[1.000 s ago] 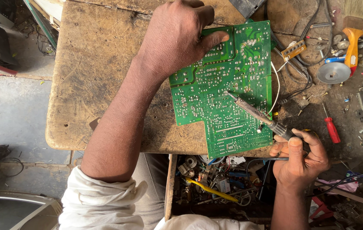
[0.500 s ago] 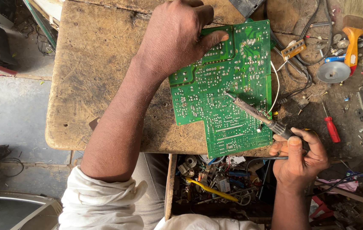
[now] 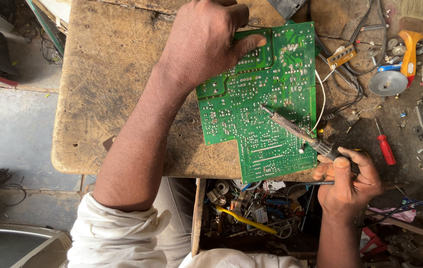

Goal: The person uses a soldering iron to apply solder to multiple points on a green circuit board. They occasionally use a red-handled screwdriver to adjust components or wires on the board. The work is performed on a cluttered wooden workbench.

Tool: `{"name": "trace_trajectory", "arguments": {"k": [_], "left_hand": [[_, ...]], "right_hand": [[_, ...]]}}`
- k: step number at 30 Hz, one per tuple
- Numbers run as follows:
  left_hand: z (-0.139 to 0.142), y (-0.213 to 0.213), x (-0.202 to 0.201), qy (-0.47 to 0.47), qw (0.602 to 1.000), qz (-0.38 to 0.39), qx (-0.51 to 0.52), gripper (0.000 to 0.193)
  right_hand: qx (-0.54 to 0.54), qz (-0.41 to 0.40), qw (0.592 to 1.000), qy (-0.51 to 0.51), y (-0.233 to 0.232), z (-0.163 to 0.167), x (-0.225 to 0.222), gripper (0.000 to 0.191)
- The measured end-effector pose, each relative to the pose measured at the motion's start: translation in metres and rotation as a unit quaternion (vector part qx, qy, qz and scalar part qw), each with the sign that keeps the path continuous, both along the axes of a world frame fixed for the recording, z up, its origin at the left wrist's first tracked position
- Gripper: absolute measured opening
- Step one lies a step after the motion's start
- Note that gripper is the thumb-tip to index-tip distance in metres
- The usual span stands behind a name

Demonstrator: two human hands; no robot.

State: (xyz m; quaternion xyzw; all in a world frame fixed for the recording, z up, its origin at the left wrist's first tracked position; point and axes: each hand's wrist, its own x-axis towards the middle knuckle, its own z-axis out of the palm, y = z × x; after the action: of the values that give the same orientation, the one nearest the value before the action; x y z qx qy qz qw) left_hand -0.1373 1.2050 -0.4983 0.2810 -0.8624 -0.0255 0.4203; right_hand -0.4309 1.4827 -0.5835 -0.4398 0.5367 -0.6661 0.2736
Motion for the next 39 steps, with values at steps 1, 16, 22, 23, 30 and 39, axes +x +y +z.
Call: {"name": "trace_trajectory", "arguments": {"k": [1,16,22,23,30,39], "left_hand": [[-0.0002,0.0,0.0005,0.002,1.0,-0.001,-0.001,0.04],[0.0012,-0.0039,-0.0017,-0.009,1.0,0.003,0.014,0.04],[0.001,-0.0054,-0.0034,-0.013,1.0,0.018,0.001,0.042],[0.0007,-0.005,-0.0031,-0.008,1.0,0.013,-0.001,0.042],[0.0018,-0.0043,-0.0012,-0.004,1.0,0.011,0.001,0.041],[0.0005,-0.0055,-0.0023,-0.009,1.0,0.014,0.004,0.042]], "right_hand": [[-0.004,0.004,1.0,0.0,-0.0001,-0.0003,0.0001,0.013],[-0.025,0.006,1.0,-0.012,-0.0044,-0.0013,-0.0014,0.01],[-0.042,-0.013,0.999,-0.009,-0.007,0.0001,0.0008,0.012],[-0.042,-0.019,0.999,-0.012,-0.0069,0.0004,0.0016,0.012],[-0.037,-0.002,0.999,-0.015,-0.0079,0.0016,0.0025,0.011],[-0.048,-0.005,0.999,0.012,-0.0098,0.0,-0.0007,0.009]]}}
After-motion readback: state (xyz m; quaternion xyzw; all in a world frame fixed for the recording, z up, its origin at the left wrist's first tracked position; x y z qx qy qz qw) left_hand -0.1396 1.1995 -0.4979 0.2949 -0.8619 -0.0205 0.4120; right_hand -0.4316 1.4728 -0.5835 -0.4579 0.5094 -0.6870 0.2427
